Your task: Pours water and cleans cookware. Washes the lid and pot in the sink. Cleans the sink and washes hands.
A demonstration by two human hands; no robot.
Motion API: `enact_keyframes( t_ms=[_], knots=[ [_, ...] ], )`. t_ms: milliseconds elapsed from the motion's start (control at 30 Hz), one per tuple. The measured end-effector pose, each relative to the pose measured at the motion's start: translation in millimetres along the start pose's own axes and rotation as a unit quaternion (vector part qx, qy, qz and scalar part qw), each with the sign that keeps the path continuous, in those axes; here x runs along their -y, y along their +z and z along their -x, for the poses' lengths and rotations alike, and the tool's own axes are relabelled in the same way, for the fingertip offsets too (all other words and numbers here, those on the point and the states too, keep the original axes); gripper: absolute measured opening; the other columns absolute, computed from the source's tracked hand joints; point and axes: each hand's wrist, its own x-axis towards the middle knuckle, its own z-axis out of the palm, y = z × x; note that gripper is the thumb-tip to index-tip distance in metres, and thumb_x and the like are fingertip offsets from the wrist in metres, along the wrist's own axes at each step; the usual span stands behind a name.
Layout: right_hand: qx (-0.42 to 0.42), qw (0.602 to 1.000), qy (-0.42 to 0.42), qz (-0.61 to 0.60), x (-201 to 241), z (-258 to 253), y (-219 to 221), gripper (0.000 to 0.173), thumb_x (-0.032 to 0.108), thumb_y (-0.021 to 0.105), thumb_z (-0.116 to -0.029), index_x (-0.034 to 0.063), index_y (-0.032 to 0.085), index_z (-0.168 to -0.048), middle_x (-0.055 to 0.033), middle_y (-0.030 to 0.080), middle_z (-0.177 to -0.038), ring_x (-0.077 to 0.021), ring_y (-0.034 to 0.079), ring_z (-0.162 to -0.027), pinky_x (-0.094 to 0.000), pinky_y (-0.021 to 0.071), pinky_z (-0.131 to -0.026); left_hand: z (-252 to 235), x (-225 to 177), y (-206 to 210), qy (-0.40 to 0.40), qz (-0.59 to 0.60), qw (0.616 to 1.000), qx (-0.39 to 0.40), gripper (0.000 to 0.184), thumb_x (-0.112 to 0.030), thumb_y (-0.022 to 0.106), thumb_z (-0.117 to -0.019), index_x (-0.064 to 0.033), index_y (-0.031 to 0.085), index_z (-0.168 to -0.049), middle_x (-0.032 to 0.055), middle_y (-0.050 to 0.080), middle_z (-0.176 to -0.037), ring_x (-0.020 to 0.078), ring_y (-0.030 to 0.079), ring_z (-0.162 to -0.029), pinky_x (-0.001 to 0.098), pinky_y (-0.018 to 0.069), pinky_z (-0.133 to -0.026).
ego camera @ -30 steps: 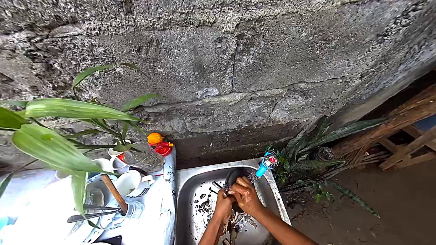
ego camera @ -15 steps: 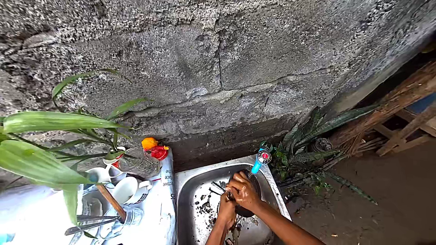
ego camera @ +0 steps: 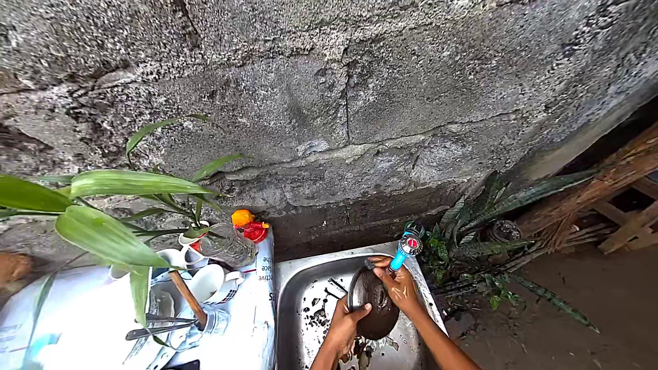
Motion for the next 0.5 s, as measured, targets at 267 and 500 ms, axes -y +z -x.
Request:
enact_keyframes(
  t_ms=[267,500],
  knots=[
    [0.238,0.966,-0.056,0.084,25,-8,5,0.028,-0.001,0.052,-0.0956,-0.0024,0.076,-0.111,-0.0138,0.066,-0.137,-0.0337,0.043,-0.147,-0.0464,0.0281,-0.126,-10,17,2,0.006,-0.071,0.997,-0.011,0.028,0.012,0.066,-0.0823,0.0059,0.064,-0.109,0.0109,0.073,-0.097,0.0153,0.071,-0.089,0.0344,0.0595,-0.085],
    [0.299,0.944,-0.048,0.128,27,-14,0,0.037,-0.003,0.052,-0.0961,0.0034,0.073,-0.125,-0.0201,0.057,-0.147,-0.0383,0.037,-0.149,-0.0502,0.028,-0.126,-13,17,-1,-0.017,-0.059,0.998,-0.004,0.032,0.015,0.066,-0.0819,0.0067,0.062,-0.113,0.0132,0.073,-0.1,0.0178,0.071,-0.091,0.0362,0.0602,-0.085]
  ],
)
